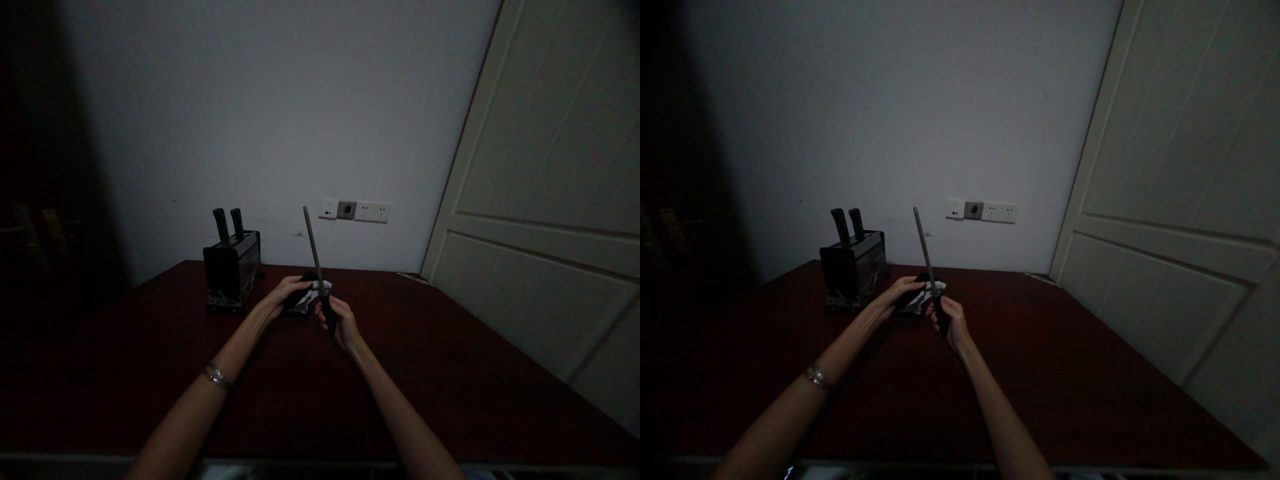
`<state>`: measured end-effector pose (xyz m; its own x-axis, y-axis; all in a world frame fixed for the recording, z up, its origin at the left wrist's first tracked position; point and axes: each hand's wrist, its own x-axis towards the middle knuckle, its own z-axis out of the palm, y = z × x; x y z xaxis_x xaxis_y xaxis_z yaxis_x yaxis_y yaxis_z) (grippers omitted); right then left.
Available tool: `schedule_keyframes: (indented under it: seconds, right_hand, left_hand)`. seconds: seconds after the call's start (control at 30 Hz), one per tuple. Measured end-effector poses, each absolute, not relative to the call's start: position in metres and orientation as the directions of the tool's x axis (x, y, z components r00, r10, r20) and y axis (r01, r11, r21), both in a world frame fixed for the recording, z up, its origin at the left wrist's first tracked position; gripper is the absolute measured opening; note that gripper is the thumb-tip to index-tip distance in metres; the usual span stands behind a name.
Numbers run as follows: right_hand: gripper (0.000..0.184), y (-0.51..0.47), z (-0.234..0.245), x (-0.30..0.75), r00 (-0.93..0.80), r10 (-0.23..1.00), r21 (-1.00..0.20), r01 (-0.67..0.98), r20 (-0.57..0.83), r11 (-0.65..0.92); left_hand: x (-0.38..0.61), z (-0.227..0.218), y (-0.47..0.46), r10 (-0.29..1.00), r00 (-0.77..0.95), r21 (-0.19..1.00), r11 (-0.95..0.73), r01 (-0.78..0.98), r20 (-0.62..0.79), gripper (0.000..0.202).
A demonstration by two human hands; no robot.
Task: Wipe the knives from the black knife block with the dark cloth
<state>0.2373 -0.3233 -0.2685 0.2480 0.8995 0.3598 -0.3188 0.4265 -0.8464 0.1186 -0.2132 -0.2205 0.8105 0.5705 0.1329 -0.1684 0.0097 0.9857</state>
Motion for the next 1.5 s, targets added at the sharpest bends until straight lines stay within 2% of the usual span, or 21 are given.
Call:
schedule_keyframes:
  seconds: [0.1,0.27,0.47,0.77,1.23,1.4,1.5]
  right_hand:
    - [0.024,-0.324,-0.269,0.24,0.249,0.907,-0.838,-0.358,0.34,0.412]
    - [0.025,-0.321,-0.273,0.241,0.238,0.903,-0.822,-0.378,0.357,0.425]
    - [0.028,-0.318,-0.276,0.24,0.23,0.896,-0.817,-0.37,0.381,0.442]
    - [0.029,-0.322,-0.271,0.238,0.183,0.916,-0.818,-0.411,0.357,0.401]
    - [0.034,-0.327,-0.271,0.233,0.011,0.974,-0.846,-0.493,0.226,0.202]
    - [0.037,-0.331,-0.265,0.232,-0.042,0.973,-0.793,-0.589,0.225,0.158]
    - [0.026,-0.331,-0.263,0.232,-0.017,0.96,-0.779,-0.588,0.281,0.218]
  left_hand:
    - [0.118,-0.223,-0.212,0.588,0.799,0.986,0.013,-0.163,0.124,0.033]
    - [0.116,-0.219,-0.224,0.473,0.868,0.982,0.029,-0.186,0.151,0.032]
    - [0.117,-0.217,-0.237,0.458,0.873,0.975,0.052,-0.216,0.169,0.032]
    - [0.127,-0.224,-0.227,0.45,0.887,0.949,0.219,-0.225,0.106,0.026]
    - [0.118,-0.21,-0.222,0.472,0.873,0.988,0.024,-0.152,0.123,0.02]
    - [0.121,-0.215,-0.218,0.446,0.888,0.984,0.074,-0.162,0.113,0.026]
    - [0.126,-0.221,-0.213,0.48,0.87,0.973,0.121,-0.195,0.115,0.028]
